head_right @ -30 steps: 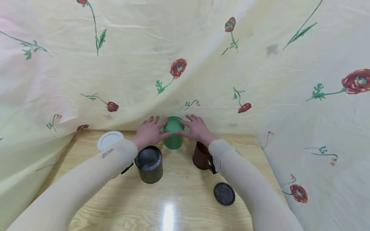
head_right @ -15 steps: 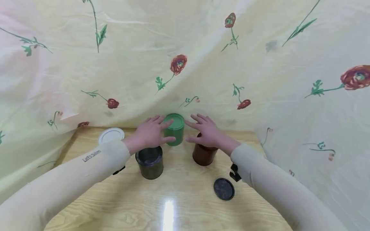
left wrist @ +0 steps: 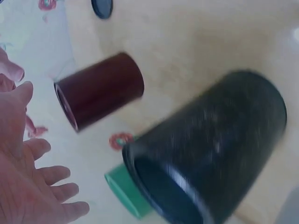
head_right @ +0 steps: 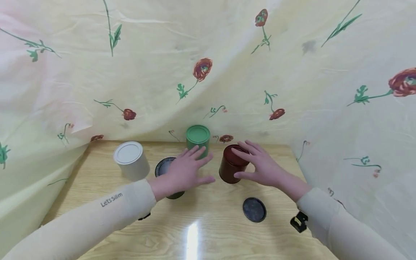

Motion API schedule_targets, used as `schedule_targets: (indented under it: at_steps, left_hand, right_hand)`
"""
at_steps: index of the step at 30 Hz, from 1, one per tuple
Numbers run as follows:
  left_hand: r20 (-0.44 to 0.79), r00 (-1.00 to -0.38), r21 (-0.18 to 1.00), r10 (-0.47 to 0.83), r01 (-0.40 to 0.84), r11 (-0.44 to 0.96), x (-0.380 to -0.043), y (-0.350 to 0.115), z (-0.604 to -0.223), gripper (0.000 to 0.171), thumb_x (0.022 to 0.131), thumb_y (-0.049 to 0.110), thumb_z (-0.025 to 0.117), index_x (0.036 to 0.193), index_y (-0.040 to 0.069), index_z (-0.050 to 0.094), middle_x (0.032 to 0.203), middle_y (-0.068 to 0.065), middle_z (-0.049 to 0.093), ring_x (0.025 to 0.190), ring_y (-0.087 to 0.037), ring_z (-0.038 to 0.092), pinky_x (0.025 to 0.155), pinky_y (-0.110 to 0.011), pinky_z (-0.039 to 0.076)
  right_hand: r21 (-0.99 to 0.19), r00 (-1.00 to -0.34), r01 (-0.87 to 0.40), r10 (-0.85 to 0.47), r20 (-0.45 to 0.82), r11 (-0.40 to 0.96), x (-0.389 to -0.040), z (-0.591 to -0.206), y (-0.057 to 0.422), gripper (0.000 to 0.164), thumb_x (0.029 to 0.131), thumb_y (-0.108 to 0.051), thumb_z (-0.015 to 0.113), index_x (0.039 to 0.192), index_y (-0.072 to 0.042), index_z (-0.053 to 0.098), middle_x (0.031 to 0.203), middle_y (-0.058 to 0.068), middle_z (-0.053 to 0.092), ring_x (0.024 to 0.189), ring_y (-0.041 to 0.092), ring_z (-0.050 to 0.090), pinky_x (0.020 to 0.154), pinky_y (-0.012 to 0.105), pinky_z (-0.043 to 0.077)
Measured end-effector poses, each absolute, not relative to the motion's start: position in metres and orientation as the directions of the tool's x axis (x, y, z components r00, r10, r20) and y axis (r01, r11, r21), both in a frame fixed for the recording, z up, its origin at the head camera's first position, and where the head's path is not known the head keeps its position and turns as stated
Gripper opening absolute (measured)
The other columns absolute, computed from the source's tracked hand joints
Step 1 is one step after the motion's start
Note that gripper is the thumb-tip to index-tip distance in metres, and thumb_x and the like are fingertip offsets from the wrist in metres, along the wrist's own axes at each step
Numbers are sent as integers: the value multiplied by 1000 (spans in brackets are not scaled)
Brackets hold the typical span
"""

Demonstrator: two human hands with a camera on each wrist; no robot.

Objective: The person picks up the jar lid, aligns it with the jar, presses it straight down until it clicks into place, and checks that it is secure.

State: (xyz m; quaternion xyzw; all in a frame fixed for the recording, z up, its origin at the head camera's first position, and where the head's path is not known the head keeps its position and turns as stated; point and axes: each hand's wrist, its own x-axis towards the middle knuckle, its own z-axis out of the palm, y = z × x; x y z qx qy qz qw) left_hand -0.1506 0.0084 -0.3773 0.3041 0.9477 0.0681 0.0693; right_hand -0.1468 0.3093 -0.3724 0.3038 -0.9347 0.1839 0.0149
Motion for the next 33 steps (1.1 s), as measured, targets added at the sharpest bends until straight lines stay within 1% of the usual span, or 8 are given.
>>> schedule_targets:
  at_steps: [3,10,14,18,22,25,29,33]
  left_hand:
    - [-75,-799,176,597,579,796,-142,18,-388,84,100,77,49,170,33,32,176,-7,27,164,-31,20,132,-53,21]
    - [-86,-792,200,604,580,790,-125,39,-411,84,100,78,49,170,35,32,176,-4,29,163,-30,25,131,-51,26]
    - [-116,-785,234,608,574,785,-114,48,-424,82,100,76,52,169,36,32,176,-3,29,163,-29,26,131,-50,25]
    - [-122,-777,228,618,584,779,-105,57,-442,82,100,76,51,170,37,31,176,-3,30,162,-27,28,131,-48,27]
    - [-105,-773,220,626,596,772,-100,66,-462,84,98,78,52,169,36,34,174,-3,33,161,-27,31,129,-48,31]
    - [-91,-772,229,629,598,768,-97,74,-477,86,97,80,54,168,35,37,174,-3,35,160,-27,33,128,-48,33]
    - [-87,-774,254,628,592,765,-93,85,-494,88,95,82,54,168,35,37,174,-2,34,161,-26,32,128,-47,32]
    - [-85,-774,256,628,592,764,-90,95,-507,90,93,84,54,168,37,37,173,-1,35,160,-25,32,128,-46,32]
  right_hand:
    - [-336,-821,-566,-551,148,753,-135,-375,320,79,90,-34,88,158,-14,54,167,22,39,154,53,28,112,77,34]
    - [-374,-847,-523,-517,125,766,-113,-390,343,79,91,-35,87,160,-18,52,168,22,38,154,54,27,108,82,33]
    - [-381,-849,-519,-511,131,765,-101,-402,355,82,89,-35,89,160,-21,52,167,21,41,152,54,30,105,81,36]
    - [-383,-849,-522,-507,149,762,-90,-418,365,85,85,-34,91,160,-24,52,164,22,45,149,56,34,101,80,39]
    - [-379,-841,-536,-513,170,754,-83,-437,375,89,81,-33,94,159,-22,53,162,21,48,144,59,38,99,80,41]
    - [-368,-837,-545,-516,183,753,-78,-450,383,94,78,-35,96,160,-24,52,165,13,45,146,55,39,96,79,43]
    - [-351,-831,-555,-522,192,754,-73,-466,392,101,73,-36,98,161,-23,51,173,-3,32,159,33,27,94,80,42]
    - [-347,-821,-570,-537,196,745,-71,-479,399,105,69,-33,100,160,-19,51,174,-11,22,161,16,13,93,82,40]
